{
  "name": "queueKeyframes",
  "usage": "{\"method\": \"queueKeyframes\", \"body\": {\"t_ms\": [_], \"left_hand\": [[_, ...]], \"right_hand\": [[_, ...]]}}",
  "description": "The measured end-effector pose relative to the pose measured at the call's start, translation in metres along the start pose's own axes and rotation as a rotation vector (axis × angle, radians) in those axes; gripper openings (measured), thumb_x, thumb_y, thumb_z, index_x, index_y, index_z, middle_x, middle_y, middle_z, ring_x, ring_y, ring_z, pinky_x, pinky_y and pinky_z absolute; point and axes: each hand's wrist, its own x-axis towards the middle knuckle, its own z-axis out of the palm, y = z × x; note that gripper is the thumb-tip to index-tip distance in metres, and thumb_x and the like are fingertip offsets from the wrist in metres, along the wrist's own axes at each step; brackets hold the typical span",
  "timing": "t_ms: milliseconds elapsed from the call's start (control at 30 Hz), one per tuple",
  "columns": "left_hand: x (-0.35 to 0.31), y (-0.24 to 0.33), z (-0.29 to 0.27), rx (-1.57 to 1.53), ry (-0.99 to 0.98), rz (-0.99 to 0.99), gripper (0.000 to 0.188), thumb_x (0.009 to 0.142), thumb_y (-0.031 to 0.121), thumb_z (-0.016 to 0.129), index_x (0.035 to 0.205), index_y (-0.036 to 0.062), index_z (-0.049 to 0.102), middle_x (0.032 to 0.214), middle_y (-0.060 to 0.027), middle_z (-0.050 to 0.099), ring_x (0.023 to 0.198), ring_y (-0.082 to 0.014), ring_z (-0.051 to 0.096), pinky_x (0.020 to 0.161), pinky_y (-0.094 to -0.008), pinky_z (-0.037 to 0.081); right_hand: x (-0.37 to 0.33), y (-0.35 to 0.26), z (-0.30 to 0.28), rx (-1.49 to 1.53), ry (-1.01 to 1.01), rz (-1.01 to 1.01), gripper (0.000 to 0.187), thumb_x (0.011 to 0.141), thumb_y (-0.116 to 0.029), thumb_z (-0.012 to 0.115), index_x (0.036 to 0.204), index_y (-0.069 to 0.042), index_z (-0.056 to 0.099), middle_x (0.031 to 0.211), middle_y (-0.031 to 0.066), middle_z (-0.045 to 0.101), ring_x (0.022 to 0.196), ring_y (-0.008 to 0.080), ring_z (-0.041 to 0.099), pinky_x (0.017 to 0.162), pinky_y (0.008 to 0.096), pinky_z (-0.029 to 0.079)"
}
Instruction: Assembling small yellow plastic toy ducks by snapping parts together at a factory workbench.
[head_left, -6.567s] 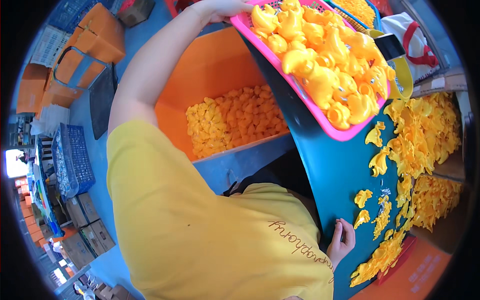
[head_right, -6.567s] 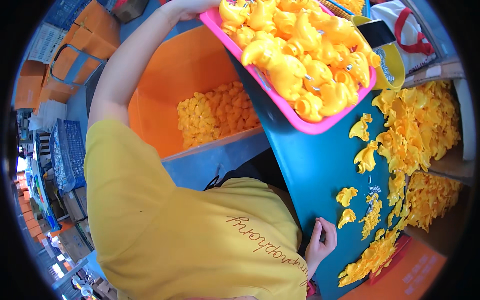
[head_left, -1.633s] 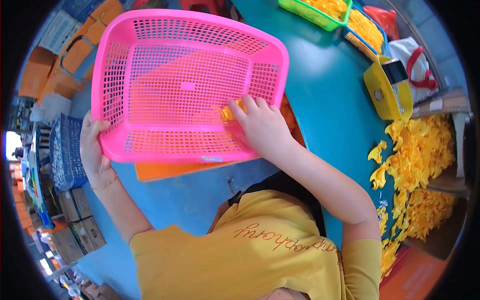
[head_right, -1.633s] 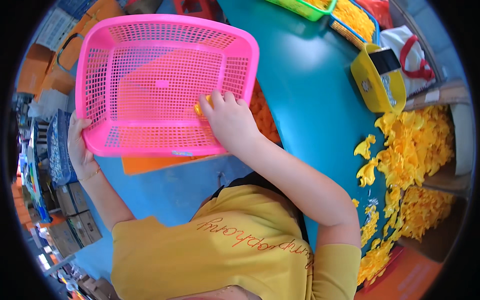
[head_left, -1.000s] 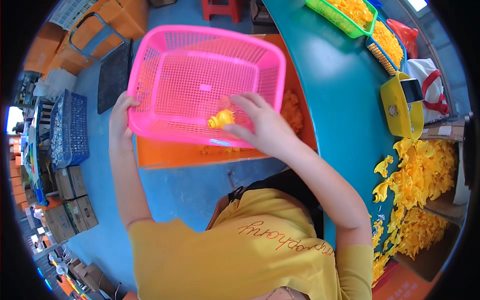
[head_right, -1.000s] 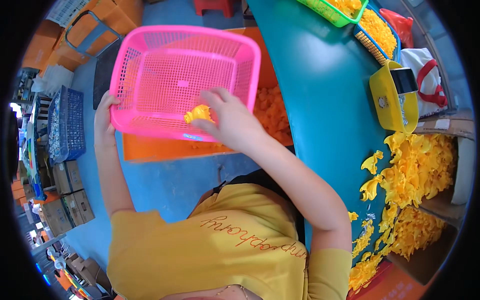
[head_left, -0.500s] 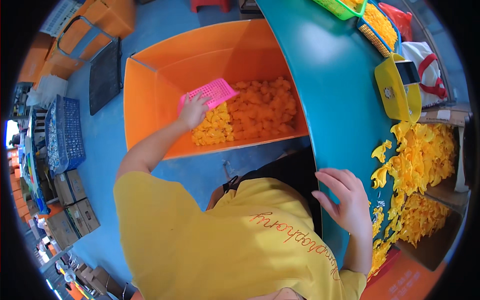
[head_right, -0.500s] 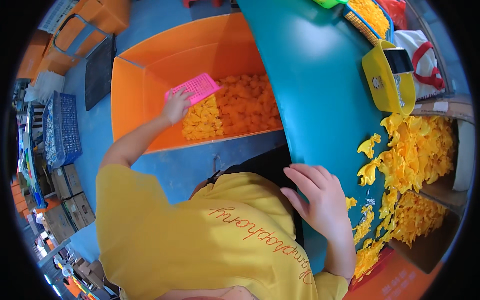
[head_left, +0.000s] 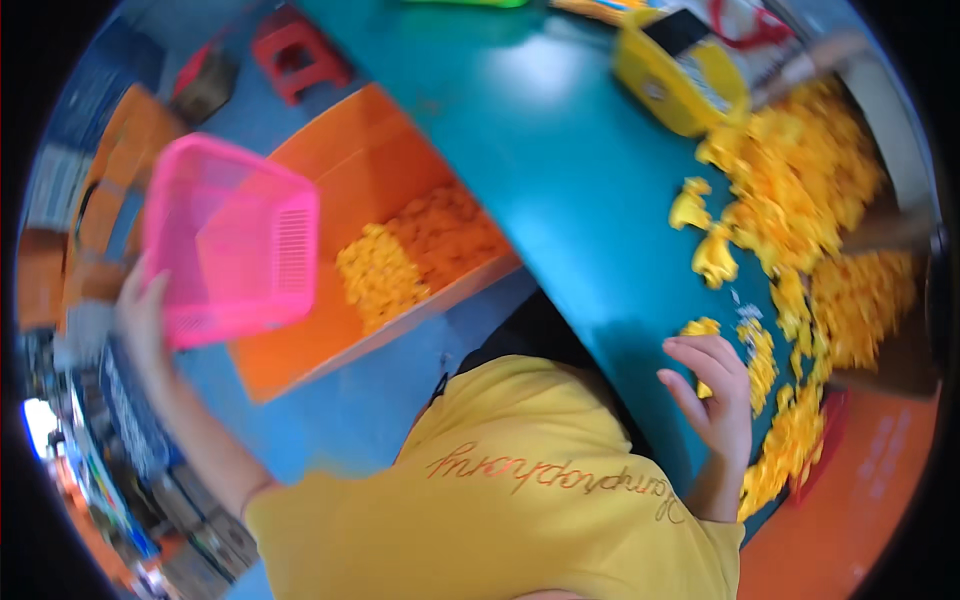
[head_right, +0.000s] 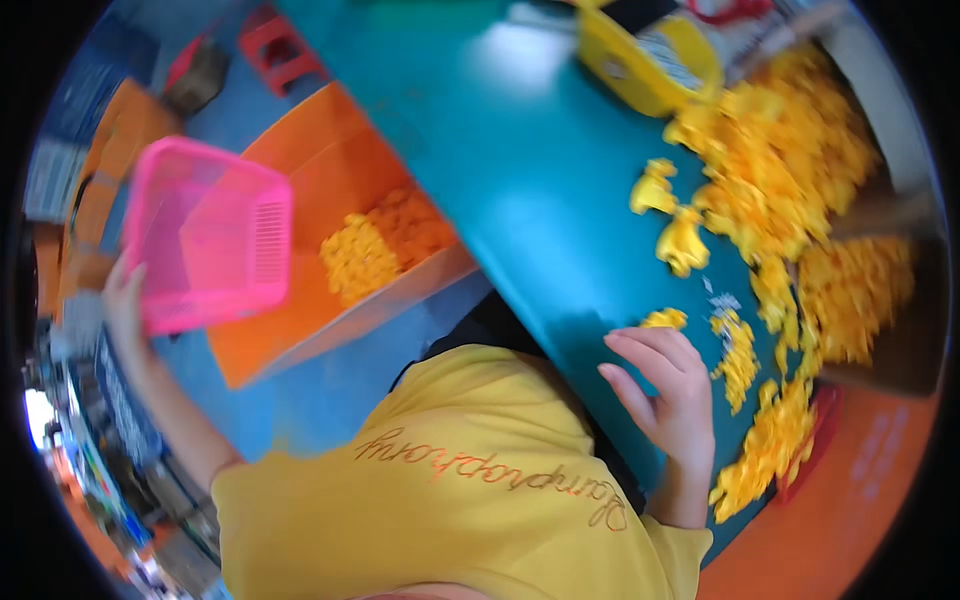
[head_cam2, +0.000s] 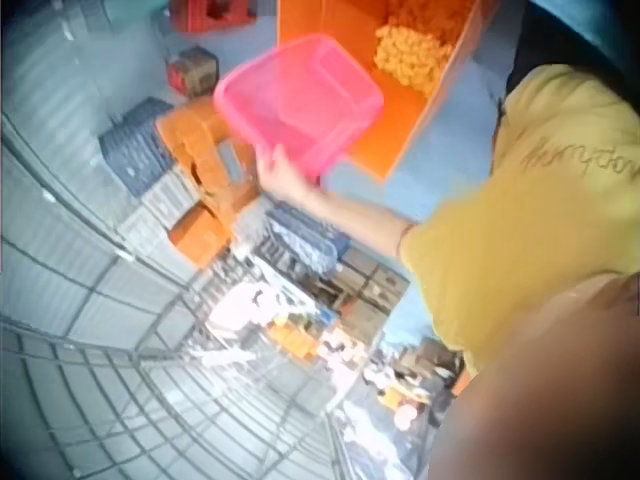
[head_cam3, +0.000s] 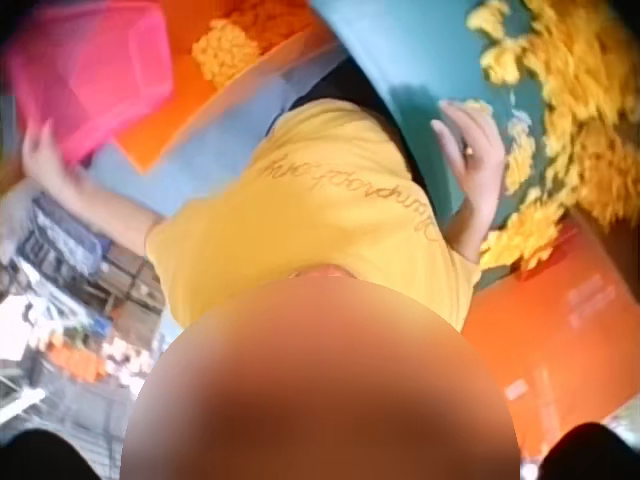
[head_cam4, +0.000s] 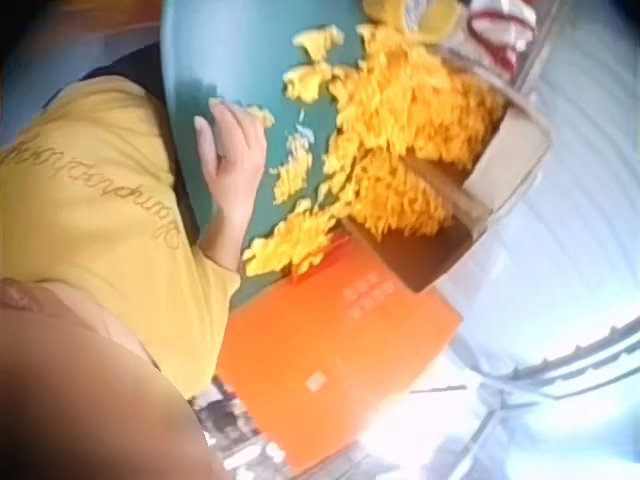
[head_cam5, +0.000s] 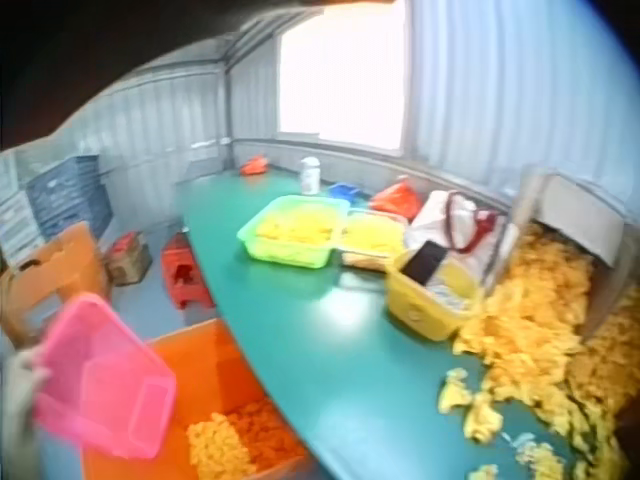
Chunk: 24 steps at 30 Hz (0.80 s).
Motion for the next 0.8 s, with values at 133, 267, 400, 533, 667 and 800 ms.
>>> {"method": "queueKeyframes", "body": {"t_ms": [133,267,400,533,667,800], "left_hand": [[0.084,-0.029,-0.183,-0.238,-0.039,-0.016,0.033,0.1,0.017,0.064,0.13,0.0042,0.065,0.112,-0.0022,0.064,0.106,-0.0166,0.062,0.097,-0.0315,0.05],[0.111,0.061,-0.123,-0.475,-0.305,0.003,0.041,0.09,0.012,0.064,0.13,0.0037,0.064,0.119,-0.0039,0.065,0.111,-0.0164,0.062,0.101,-0.0333,0.049],[0.142,0.104,-0.017,-0.543,-0.291,-0.141,0.033,0.088,0.014,0.069,0.119,0.0035,0.067,0.114,-0.0054,0.07,0.102,-0.0179,0.068,0.091,-0.032,0.055],[0.156,0.121,0.136,-0.717,-0.634,-0.251,0.026,0.09,0.014,0.07,0.113,0.0022,0.071,0.102,-0.0072,0.075,0.091,-0.0205,0.072,0.086,-0.0343,0.06],[0.133,0.082,0.198,-0.921,-0.63,-0.319,0.034,0.098,0.018,0.067,0.126,-0.0016,0.067,0.122,-0.0117,0.075,0.109,-0.0236,0.072,0.099,-0.039,0.058],[0.045,0.063,0.24,-0.978,-0.422,-0.325,0.035,0.103,0.018,0.063,0.132,-0.0001,0.064,0.13,-0.0104,0.071,0.117,-0.0223,0.068,0.106,-0.0396,0.055]], "right_hand": [[-0.05,0.02,-0.012,0.053,0.137,0.098,0.031,0.081,-0.004,0.084,0.11,-0.002,0.075,0.106,0.0128,0.075,0.096,0.0305,0.071,0.084,0.0377,0.054],[-0.098,0.032,-0.012,0.029,0.305,0.255,0.024,0.081,-0.004,0.083,0.105,-0.002,0.076,0.101,0.0122,0.076,0.094,0.0299,0.071,0.083,0.0374,0.055],[-0.131,0.04,-0.004,0.08,0.416,0.336,0.02,0.083,-0.003,0.081,0.102,-0.002,0.076,0.099,0.0124,0.077,0.092,0.0298,0.072,0.083,0.0375,0.055],[-0.155,0.041,0.002,0.075,0.468,0.396,0.018,0.084,-0.004,0.08,0.101,-0.001,0.076,0.097,0.0123,0.076,0.09,0.0298,0.071,0.083,0.0374,0.055],[-0.178,0.046,0.005,0.094,0.55,0.442,0.015,0.085,-0.004,0.079,0.1,-0.001,0.076,0.097,0.0128,0.076,0.09,0.029,0.071,0.083,0.0372,0.055],[-0.185,0.058,0.016,0.136,0.601,0.505,0.013,0.087,-0.004,0.078,0.099,0.0,0.076,0.096,0.013,0.076,0.09,0.0281,0.071,0.083,0.0369,0.055]]}}
